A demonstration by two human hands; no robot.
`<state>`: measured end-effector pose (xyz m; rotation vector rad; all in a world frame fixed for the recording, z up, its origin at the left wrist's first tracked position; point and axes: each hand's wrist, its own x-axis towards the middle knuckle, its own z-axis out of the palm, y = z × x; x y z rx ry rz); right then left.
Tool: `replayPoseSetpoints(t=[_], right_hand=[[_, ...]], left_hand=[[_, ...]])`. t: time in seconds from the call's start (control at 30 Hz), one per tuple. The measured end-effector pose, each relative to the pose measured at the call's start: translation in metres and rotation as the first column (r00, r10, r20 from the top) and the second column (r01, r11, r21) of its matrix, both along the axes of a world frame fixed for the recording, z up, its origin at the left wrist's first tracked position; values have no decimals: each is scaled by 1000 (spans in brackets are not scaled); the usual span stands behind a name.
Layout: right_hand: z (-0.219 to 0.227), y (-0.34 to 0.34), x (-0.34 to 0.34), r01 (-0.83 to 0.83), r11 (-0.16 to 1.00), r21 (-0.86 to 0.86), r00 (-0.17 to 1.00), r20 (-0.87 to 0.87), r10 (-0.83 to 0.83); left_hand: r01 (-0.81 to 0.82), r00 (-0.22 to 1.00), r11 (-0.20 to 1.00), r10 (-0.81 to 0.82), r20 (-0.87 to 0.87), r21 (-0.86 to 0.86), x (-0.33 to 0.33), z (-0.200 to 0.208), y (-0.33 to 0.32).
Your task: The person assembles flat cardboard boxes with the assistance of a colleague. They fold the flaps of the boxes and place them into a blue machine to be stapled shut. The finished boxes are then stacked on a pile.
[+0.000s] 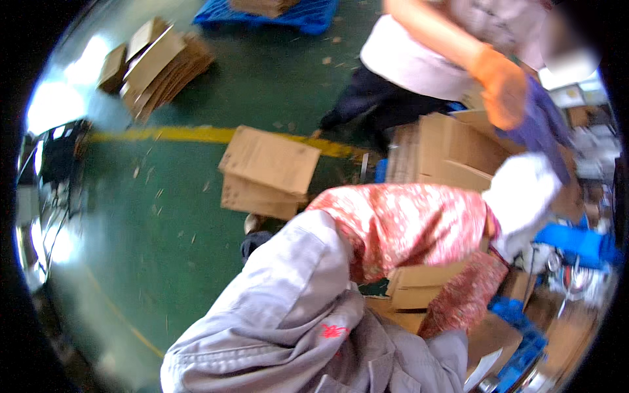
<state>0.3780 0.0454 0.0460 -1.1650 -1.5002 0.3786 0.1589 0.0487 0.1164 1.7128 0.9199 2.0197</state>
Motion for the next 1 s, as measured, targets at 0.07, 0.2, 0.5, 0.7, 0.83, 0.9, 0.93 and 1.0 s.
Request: replayPoseSetpoints(t=[0.07,0.2,0.5,0.7,0.83,0.9,0.93,1.0], right_hand=[[31,-23,-44,119,991,-62,980,-153,-128],[30,-23,-20,177,984,-31,932,-317,-178],[-19,-49,-35,464,810,358,546,604,-580],[-312,-53,-260,191,812,-551,970,-20,-242],[-460,-40,-334,167,679,-715,922,358,150],[-510,-61,-362,199,599,-776,825,463,325],[-530,-84,-369,239,543,-805,765,500,405],[-555,-137,-379,310,440,-843,647,526,551]], left_hand=[[218,970,964,-197,139,-155,-10,-10,-36],[157,987,817,-149,60,-554,-90,-122,-66],[-585,790,312,12,-613,-749,-431,-411,-80],[-782,622,-42,21,-783,-622,-549,-532,-48],[-667,745,-66,-81,-662,-742,-547,-563,-57],[-570,820,31,-37,-571,-821,-537,-587,-92],[-571,821,54,7,-572,-819,-527,-592,-117],[-487,873,47,4,-487,-872,-513,-616,-188]])
